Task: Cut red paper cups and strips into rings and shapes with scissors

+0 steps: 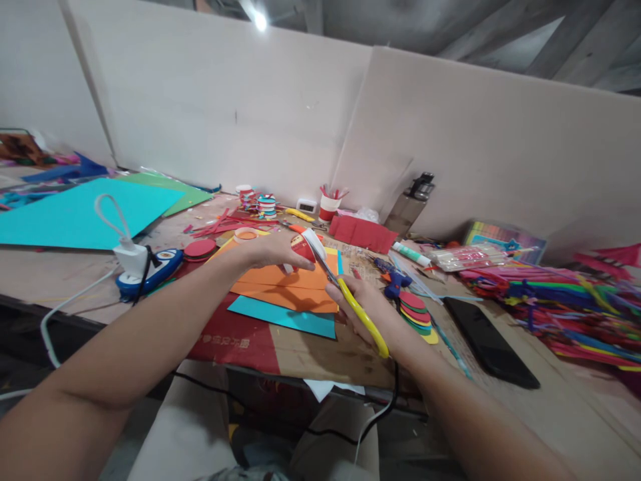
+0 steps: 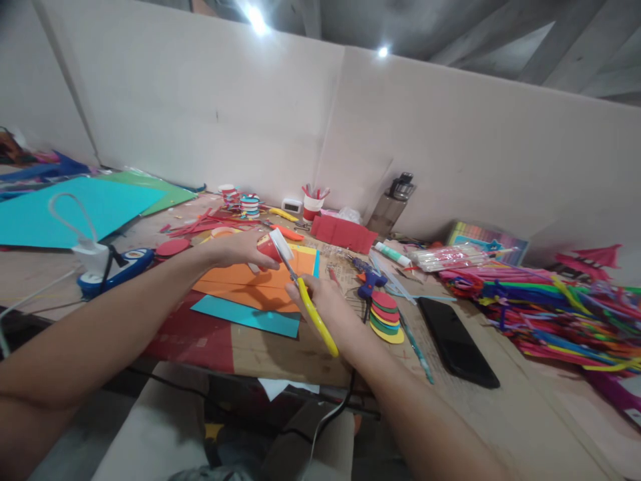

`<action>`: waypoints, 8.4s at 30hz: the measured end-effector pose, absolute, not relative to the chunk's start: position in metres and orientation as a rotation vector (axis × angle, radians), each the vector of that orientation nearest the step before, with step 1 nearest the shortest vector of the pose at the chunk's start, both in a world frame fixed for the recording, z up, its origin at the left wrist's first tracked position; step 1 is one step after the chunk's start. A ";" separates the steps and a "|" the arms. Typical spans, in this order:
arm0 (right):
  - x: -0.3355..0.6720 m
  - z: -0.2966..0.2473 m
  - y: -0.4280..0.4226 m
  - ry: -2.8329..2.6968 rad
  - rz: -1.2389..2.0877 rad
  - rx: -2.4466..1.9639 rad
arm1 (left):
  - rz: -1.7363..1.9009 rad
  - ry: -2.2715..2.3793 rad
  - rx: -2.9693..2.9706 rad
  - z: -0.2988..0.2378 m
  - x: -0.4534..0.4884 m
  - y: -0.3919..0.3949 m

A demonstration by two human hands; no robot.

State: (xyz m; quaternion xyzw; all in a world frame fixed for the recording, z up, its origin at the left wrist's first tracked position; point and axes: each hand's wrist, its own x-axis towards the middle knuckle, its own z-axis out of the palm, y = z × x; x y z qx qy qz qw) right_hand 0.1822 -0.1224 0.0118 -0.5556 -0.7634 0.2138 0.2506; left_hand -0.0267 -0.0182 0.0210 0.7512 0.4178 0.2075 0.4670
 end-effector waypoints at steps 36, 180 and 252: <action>0.182 0.012 -0.119 -2.161 0.589 -1.546 | 0.487 0.804 1.836 0.016 -0.035 -0.009; 0.185 0.012 -0.119 -2.208 0.434 -1.554 | 0.530 1.006 2.019 0.022 -0.019 -0.019; 0.190 0.008 -0.116 -2.267 0.371 -1.484 | 0.513 0.960 1.975 0.020 -0.024 -0.016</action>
